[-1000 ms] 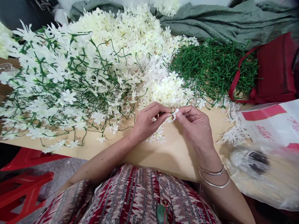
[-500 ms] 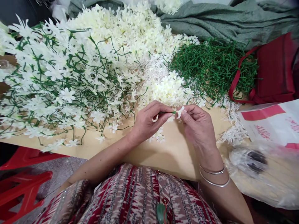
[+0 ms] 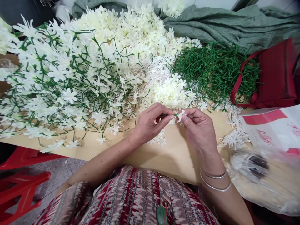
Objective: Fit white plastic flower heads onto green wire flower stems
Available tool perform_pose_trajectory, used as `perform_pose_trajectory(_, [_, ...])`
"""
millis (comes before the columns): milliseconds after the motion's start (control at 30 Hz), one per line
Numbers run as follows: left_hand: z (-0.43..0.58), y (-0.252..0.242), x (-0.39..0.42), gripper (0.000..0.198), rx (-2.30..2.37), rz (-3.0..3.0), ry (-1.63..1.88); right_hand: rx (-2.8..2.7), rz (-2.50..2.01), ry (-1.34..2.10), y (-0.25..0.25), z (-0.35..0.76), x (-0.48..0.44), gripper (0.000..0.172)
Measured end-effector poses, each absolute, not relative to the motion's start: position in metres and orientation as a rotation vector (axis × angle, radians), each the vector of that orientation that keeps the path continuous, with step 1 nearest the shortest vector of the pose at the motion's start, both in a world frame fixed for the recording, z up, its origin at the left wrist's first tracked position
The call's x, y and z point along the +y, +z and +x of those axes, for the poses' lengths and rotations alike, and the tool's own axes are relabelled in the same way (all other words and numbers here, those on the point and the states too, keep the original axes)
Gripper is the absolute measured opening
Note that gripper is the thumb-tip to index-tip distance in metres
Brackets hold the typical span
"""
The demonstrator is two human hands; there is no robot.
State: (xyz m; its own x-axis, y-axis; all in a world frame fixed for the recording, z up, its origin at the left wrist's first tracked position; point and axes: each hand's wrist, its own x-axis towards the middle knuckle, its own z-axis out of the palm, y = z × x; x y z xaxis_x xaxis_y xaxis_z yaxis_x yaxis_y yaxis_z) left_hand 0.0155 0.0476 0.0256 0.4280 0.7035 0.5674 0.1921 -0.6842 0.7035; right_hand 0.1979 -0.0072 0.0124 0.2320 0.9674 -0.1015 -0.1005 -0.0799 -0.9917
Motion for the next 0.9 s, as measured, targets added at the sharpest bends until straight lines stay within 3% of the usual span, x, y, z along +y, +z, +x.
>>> perform_pose_trajectory(267, [0.015,0.026,0.047,0.005,0.718,2.176,1.209,-0.962,-1.281,1.175,0.013,0.198,-0.008,0.027])
perform_pose_trajectory(600, [0.007,0.018,0.05,0.005,0.762,2.223,1.041,-1.183,-1.414,1.021,0.017,0.199,-0.01,0.015])
perform_pose_trajectory(900, [0.01,0.001,0.052,0.023,0.77,1.791,1.012,-0.985,-1.356,1.226,0.007,0.184,-0.002,0.032])
